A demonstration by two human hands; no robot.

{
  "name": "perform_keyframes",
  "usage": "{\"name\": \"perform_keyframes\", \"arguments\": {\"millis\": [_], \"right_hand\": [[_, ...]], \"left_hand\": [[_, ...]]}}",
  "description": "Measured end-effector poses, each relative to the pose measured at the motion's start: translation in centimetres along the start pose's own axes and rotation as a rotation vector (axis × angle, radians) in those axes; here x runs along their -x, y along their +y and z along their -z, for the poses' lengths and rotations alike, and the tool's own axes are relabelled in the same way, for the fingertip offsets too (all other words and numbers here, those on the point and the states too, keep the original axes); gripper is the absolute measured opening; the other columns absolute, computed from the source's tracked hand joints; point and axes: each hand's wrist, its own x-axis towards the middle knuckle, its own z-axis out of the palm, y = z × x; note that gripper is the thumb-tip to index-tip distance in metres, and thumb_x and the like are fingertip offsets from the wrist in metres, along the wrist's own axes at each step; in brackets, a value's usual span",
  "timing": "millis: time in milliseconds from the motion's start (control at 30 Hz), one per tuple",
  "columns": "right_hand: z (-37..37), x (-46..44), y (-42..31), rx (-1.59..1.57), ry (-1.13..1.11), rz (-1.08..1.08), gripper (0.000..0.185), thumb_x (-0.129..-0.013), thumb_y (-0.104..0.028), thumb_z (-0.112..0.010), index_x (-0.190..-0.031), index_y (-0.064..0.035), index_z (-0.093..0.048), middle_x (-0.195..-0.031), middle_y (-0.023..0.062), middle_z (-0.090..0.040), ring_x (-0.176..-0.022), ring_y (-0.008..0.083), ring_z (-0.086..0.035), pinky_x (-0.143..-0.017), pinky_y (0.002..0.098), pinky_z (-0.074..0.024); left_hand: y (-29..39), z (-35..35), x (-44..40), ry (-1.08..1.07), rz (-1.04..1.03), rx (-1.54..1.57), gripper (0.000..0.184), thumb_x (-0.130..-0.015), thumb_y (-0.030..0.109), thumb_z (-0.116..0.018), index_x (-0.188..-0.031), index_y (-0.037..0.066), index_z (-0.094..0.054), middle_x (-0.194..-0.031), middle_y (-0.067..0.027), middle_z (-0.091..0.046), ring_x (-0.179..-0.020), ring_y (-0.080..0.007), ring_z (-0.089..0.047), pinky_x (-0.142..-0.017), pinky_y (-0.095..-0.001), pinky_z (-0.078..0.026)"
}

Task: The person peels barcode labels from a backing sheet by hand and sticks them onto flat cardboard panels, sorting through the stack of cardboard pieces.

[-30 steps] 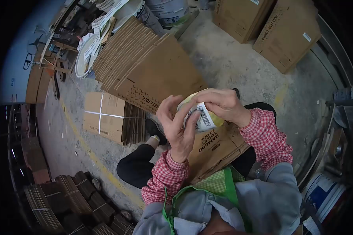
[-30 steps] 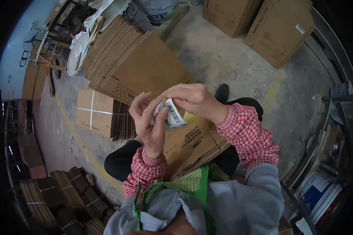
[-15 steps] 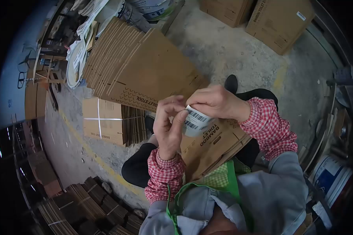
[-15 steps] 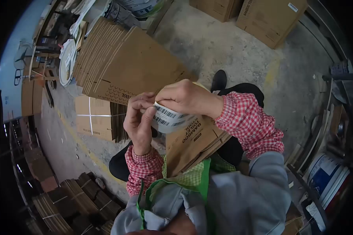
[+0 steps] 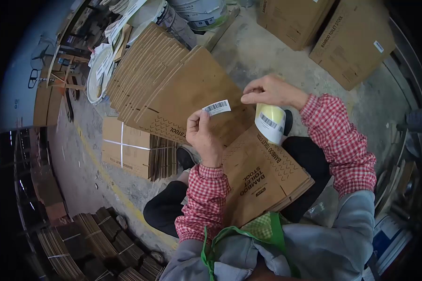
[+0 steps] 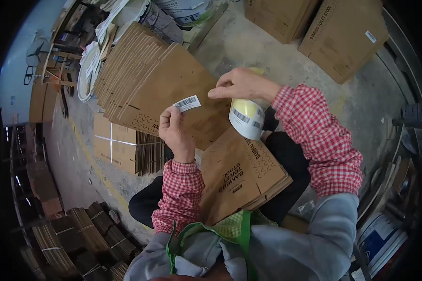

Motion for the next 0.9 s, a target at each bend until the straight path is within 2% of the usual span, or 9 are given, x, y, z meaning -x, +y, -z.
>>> {"name": "perform_keyframes", "arguments": {"millis": [100,133,167,267,467,567,800,867,900], "right_hand": [[-1.0,-2.9,-1.2,-0.103,-0.152,-0.088,0.04,-0.078,-0.035,-0.072,-0.102,-0.0034,-0.069,-0.068,0.0025,-0.062,-0.062,0.0102,-0.056,-0.057,0.0256,-0.0437],[-2.0,-4.2,-0.1,-0.208,-0.119,-0.076,0.03,-0.081,-0.028,-0.07,-0.097,-0.0028,-0.069,-0.063,0.0006,-0.058,-0.057,0.0078,-0.052,-0.052,0.0243,-0.0404],[-2.8,-5.4,1.2,-0.207,-0.14,-0.075,0.03,-0.081,-0.028,-0.07,-0.097,-0.0028,-0.069,-0.063,0.0006,-0.058,-0.057,0.0078,-0.052,-0.052,0.0243,-0.0404],[-4.1,-8.3,3.6,-0.348,-0.024,-0.013,0.022,-0.082,-0.02,-0.065,-0.078,0.0012,-0.066,-0.061,0.0055,-0.061,-0.058,0.0128,-0.059,-0.054,0.0291,-0.0444],[-5.9,-12.0,6.2,-0.19,0.191,0.092,0.021,-0.082,-0.019,-0.066,-0.085,0.001,-0.064,-0.066,0.0148,-0.062,-0.059,0.0236,-0.061,-0.057,0.0342,-0.0468],[-6.8,-12.8,6.7,-0.179,0.304,0.134,0.021,-0.081,-0.02,-0.068,-0.086,0.0003,-0.064,-0.069,0.0161,-0.062,-0.061,0.0271,-0.061,-0.057,0.0346,-0.0472],[-8.2,-13.3,7.1,-0.224,0.352,0.127,0.019,-0.08,-0.017,-0.069,-0.085,0.0,-0.064,-0.068,0.0157,-0.061,-0.062,0.0268,-0.062,-0.056,0.0344,-0.0468],[-8.5,-13.3,7.1,-0.196,0.405,0.207,0.021,-0.081,-0.019,-0.07,-0.086,0.0009,-0.065,-0.066,0.0105,-0.061,-0.056,0.0121,-0.055,-0.053,0.0284,-0.0443],[-8.6,-13.2,7.1,-0.193,0.403,0.206,0.021,-0.081,-0.019,-0.07,-0.086,0.0009,-0.065,-0.066,0.0105,-0.061,-0.056,0.0121,-0.055,-0.053,0.0284,-0.0443]], "left_hand": [[-2.9,-0.8,-1.8,0.077,0.015,0.018,0.011,-0.09,0.008,-0.06,-0.095,-0.002,-0.06,-0.091,-0.0049,-0.062,-0.082,-0.0103,-0.057,-0.077,-0.0232,-0.045],[-4.0,-0.9,-2.4,0.099,0.016,0.007,0.013,-0.09,0.009,-0.059,-0.096,-0.002,-0.06,-0.091,-0.0047,-0.061,-0.082,-0.0105,-0.057,-0.076,-0.0231,-0.045],[-4.8,-1.0,-2.9,0.12,0.017,0.006,0.013,-0.09,0.009,-0.059,-0.096,-0.002,-0.06,-0.091,-0.0047,-0.061,-0.082,-0.0105,-0.057,-0.076,-0.0231,-0.045],[-7.0,-1.2,-4.5,0.177,0.027,-0.003,0.012,-0.09,0.009,-0.06,-0.096,-0.002,-0.06,-0.091,-0.0043,-0.061,-0.083,-0.0102,-0.056,-0.077,-0.023,-0.045],[-10.0,-2.0,-7.7,0.294,-0.111,-0.178,0.009,-0.088,0.004,-0.062,-0.094,-0.001,-0.06,-0.091,-0.0036,-0.06,-0.084,-0.0096,-0.054,-0.076,-0.0242,-0.045],[-11.3,-1.9,-8.5,0.356,-0.194,-0.312,0.008,-0.087,0.003,-0.063,-0.093,-0.002,-0.059,-0.092,-0.0037,-0.058,-0.085,-0.0103,-0.055,-0.076,-0.0246,-0.046],[-11.5,-2.9,-8.2,0.432,-0.243,-0.406,0.009,-0.088,0.006,-0.063,-0.091,-0.002,-0.058,-0.091,-0.0043,-0.058,-0.082,-0.0104,-0.055,-0.074,-0.0249,-0.046],[-11.7,-2.7,-8.2,0.454,-0.223,-0.393,0.01,-0.088,0.006,-0.062,-0.091,-0.002,-0.057,-0.089,-0.0045,-0.059,-0.081,-0.0104,-0.055,-0.073,-0.0251,-0.046],[-11.8,-2.6,-8.3,0.45,-0.235,-0.371,0.01,-0.088,0.007,-0.062,-0.091,-0.002,-0.057,-0.089,-0.0046,-0.059,-0.081,-0.0106,-0.054,-0.073,-0.0252,-0.046]]}}
